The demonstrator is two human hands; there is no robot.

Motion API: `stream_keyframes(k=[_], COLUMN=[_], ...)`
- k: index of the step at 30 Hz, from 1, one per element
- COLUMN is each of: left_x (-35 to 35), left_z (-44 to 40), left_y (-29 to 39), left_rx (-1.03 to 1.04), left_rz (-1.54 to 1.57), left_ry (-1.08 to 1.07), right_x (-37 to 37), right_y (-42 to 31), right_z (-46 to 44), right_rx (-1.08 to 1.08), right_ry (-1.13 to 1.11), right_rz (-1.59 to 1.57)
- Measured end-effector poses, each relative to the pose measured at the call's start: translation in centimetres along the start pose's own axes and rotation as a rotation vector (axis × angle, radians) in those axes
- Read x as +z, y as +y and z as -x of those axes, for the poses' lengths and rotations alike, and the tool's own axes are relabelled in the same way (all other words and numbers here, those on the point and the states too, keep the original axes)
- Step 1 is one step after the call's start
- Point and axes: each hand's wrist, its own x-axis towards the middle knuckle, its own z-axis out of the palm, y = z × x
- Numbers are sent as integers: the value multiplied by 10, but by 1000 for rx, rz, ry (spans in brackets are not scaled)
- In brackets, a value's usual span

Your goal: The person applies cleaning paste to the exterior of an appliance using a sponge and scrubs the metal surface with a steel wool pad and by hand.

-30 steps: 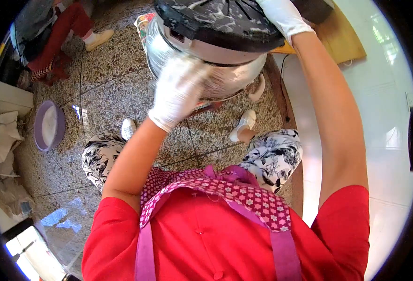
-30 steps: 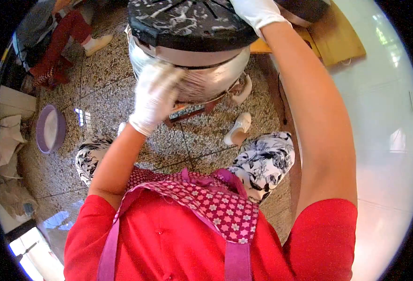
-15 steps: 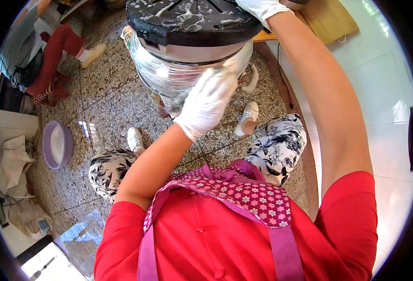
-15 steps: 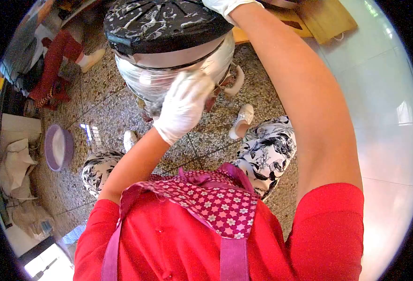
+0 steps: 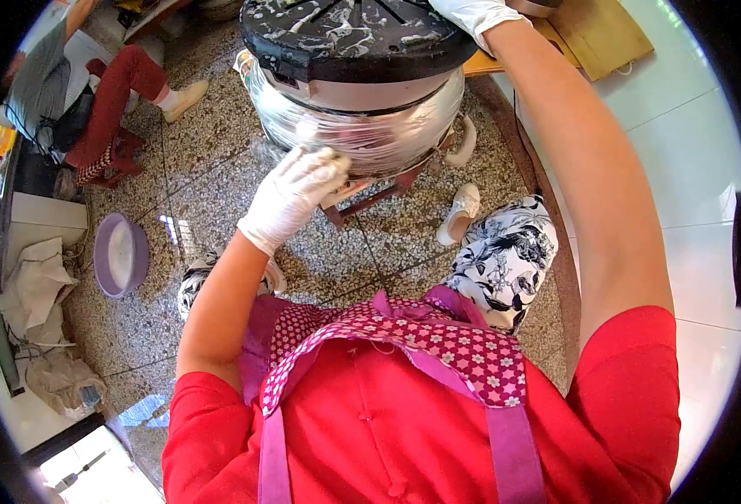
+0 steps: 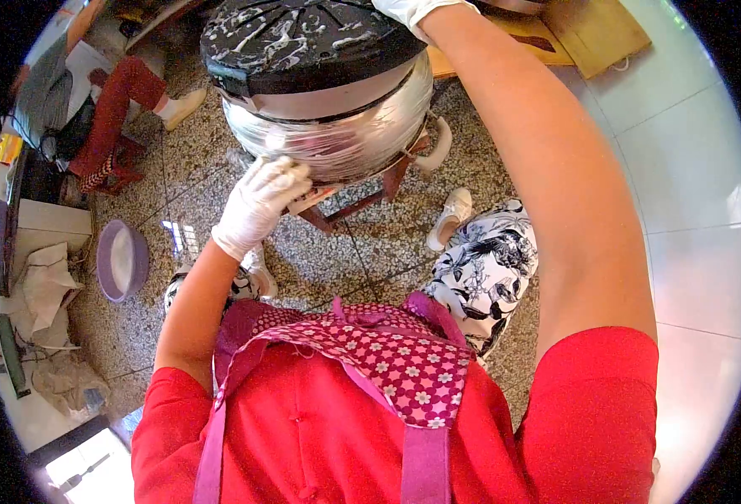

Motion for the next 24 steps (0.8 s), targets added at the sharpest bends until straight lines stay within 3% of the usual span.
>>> stream_keyframes(k=[3, 4, 6, 8, 9, 10, 12, 15, 16, 17, 18, 20, 22, 24], left_x=[-1, -11, 16, 2, -24, -24, -15, -4, -13, -4, 10, 21, 75, 36], left_z=[13, 4, 31, 27, 13, 13, 8, 3, -14, -18, -21, -34, -31, -54], left_y=[-19, -13, -50, -67, -66, -75, -109, -145, -145, -156, -170, -185, -236, -222], left_rx=[-226, -505, -601, -803, -1140, -1147, -1240, -1143, -1292, -1269, -1242, -1162, -1083, -1149], left_rz=[47, 600, 430, 619, 683, 675, 1200, 915, 1081, 1072, 1061, 927, 803, 661], left_ry=[153, 352, 527, 625, 459, 488, 637, 439, 401, 346, 290, 266, 306, 67], right_x=[15, 25, 32, 14, 4, -3, 18, 61, 76, 91, 92, 98, 96, 112], right_y=[17, 28, 40, 34, 31, 30, 48, 78, 82, 87, 87, 69, 59, 64], right_z=[-13, -20, -11, 32, 61, 86, 111, 167, 186, 205, 211, 213, 202, 204], right_rx=[-30, -94, -159, 31, 76, 116, 247, 587, 713, 833, 1005, 1053, 1045, 932], right_ry=[19, 86, 152, -48, 44, 129, 202, 158, 101, 40, -158, -157, -220, -203], right_rz=[-31, -89, -148, -1229, -1256, -1284, -1180, -1124, -1075, -1030, -992, -1246, -1220, -1298])
